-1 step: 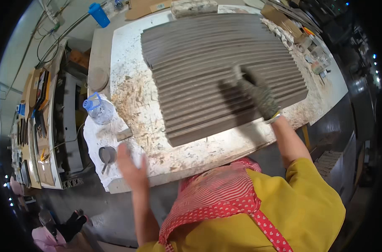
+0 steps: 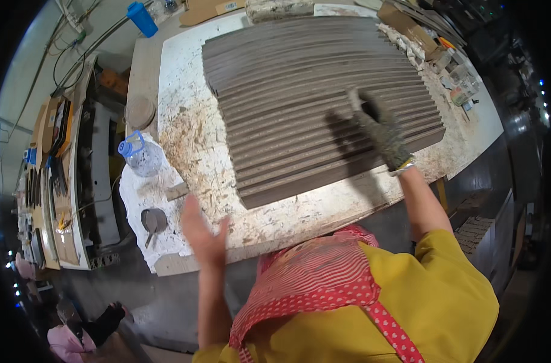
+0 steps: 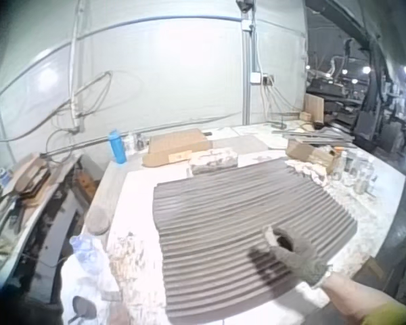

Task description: The person wipes a corrugated wood panel with a cloth and then uses a small sanding block to sand the edges and surfaces of the panel.

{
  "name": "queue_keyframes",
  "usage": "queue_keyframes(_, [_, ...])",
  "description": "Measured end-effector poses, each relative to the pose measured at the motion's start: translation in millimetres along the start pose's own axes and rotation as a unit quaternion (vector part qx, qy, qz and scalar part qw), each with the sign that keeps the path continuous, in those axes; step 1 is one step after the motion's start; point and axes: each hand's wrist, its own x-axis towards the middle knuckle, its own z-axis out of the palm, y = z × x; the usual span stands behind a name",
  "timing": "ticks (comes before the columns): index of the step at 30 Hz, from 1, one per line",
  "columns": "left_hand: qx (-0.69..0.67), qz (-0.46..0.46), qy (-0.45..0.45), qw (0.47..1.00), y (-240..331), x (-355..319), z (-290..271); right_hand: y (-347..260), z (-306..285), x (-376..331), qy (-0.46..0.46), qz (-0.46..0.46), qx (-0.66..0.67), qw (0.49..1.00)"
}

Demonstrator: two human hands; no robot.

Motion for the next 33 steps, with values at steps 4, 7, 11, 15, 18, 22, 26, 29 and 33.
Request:
queue_keyframes(4, [-0.007,-0.012,-0.018,1.000,62,7,60,41,-34,-6,-0.051,-0.198,-0.217,0.955])
queue_keyframes(7, [0.014,0.122,-0.044,0.991,101,12,90,60,-17,-34,-0.147,-0.311,-0.295,0.892])
queue_keyframes(11, [0.108,0.002,-0.140,0.984,128,27,115,81,-30,-27,-0.157,-0.408,-0.253,0.863])
queue_keyframes(15, [0.148,-0.031,-0.161,0.975,131,28,118,108,-121,61,-0.205,-0.181,-0.397,0.876])
queue_keyframes(18, [0.153,-0.031,-0.118,0.981,144,25,119,106,-173,102,-0.006,-0.134,-0.380,0.915])
queue_keyframes(22, [0.136,0.021,-0.125,0.983,184,32,138,92,-144,59,-0.084,-0.283,-0.268,0.917])
queue_keyframes(26, [0.116,-0.016,-0.150,0.982,206,49,150,124,-130,35,-0.148,-0.386,-0.363,0.835])
queue_keyframes(29, [0.142,-0.047,-0.177,0.973,205,51,150,175,-219,102,-0.059,-0.309,-0.331,0.890])
queue_keyframes(33, [0.126,-0.016,-0.153,0.980,200,48,150,210,-276,136,0.042,-0.048,-0.430,0.900])
